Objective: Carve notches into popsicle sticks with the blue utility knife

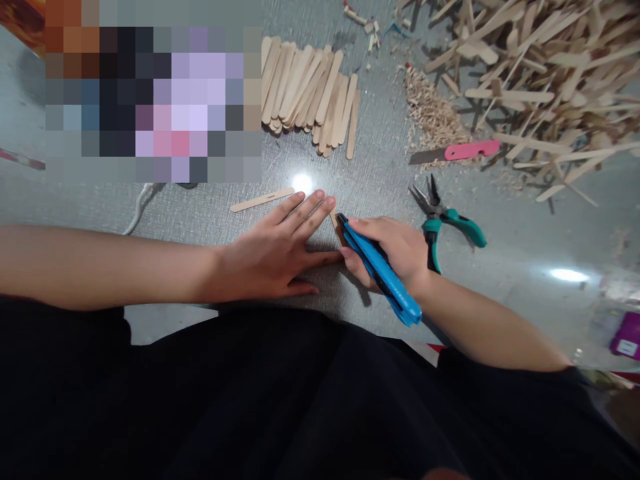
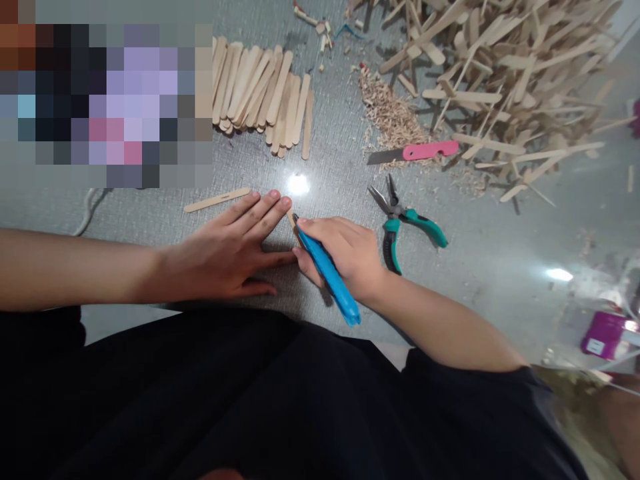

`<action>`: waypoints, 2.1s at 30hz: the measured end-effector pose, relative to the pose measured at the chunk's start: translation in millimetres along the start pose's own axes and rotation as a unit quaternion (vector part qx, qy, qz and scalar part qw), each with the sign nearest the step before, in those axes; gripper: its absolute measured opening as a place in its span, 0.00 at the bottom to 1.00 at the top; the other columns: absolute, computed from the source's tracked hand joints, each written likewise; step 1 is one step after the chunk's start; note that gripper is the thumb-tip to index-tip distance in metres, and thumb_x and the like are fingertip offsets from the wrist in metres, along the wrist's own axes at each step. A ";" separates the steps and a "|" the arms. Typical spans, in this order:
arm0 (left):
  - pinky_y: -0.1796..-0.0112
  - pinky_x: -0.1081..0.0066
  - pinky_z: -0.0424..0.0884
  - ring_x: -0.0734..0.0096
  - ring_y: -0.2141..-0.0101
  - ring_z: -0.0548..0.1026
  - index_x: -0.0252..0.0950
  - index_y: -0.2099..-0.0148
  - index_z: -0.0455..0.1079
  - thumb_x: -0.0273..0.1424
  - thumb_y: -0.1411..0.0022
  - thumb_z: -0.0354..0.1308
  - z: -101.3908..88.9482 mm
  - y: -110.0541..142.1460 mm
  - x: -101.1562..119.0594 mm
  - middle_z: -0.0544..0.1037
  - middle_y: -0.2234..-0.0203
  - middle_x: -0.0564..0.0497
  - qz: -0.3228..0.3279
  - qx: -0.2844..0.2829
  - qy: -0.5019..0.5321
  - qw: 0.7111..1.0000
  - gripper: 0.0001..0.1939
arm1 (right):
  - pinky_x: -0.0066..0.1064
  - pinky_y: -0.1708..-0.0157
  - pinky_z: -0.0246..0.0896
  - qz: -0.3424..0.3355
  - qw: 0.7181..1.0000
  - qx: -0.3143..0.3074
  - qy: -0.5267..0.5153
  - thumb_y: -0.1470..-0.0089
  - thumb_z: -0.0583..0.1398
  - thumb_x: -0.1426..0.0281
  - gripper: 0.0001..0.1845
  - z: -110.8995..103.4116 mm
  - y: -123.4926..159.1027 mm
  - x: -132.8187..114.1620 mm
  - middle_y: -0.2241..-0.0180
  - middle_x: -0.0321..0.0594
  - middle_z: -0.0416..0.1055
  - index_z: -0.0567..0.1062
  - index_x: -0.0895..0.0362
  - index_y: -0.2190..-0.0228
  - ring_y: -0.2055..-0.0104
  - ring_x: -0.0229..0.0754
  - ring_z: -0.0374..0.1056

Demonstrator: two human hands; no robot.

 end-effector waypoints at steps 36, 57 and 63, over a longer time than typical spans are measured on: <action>0.15 0.29 0.52 0.15 0.12 0.49 0.48 0.08 0.54 0.60 0.24 0.71 0.8 2.7 0.8 0.39 0.08 0.32 -0.010 -0.019 -0.023 0.999 0.55 | 0.42 0.63 0.85 -0.036 0.999 0.008 0.009 0.31 0.70 0.71 0.25 -3.5 -3.3 -6.8 0.55 0.44 0.91 0.79 0.51 0.36 0.62 0.51 0.88; 0.13 0.33 0.50 0.23 0.11 0.48 0.48 0.13 0.64 0.59 0.23 0.70 1.4 0.5 -4.5 0.39 0.07 0.35 0.014 -0.004 0.006 1.000 0.47 | 0.44 0.62 0.86 -0.033 0.999 -0.020 0.034 0.29 0.68 0.68 0.26 0.2 1.8 -0.8 0.53 0.40 0.92 0.75 0.47 0.33 0.61 0.52 0.90; 0.13 0.35 0.48 0.24 0.11 0.48 0.48 0.13 0.64 0.59 0.24 0.71 1.3 0.4 -4.5 0.39 0.07 0.37 0.009 -0.009 0.001 1.000 0.47 | 0.41 0.64 0.83 -0.049 0.997 -0.023 0.050 0.28 0.67 0.69 0.24 -2.3 -2.2 -4.8 0.55 0.41 0.92 0.75 0.49 0.35 0.64 0.49 0.87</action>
Point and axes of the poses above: each hand's wrist, its own y-axis away from the middle knuckle, its own z-axis out of the palm, x = y × z, the point moved 7 cm from there along -y, towards the middle knuckle
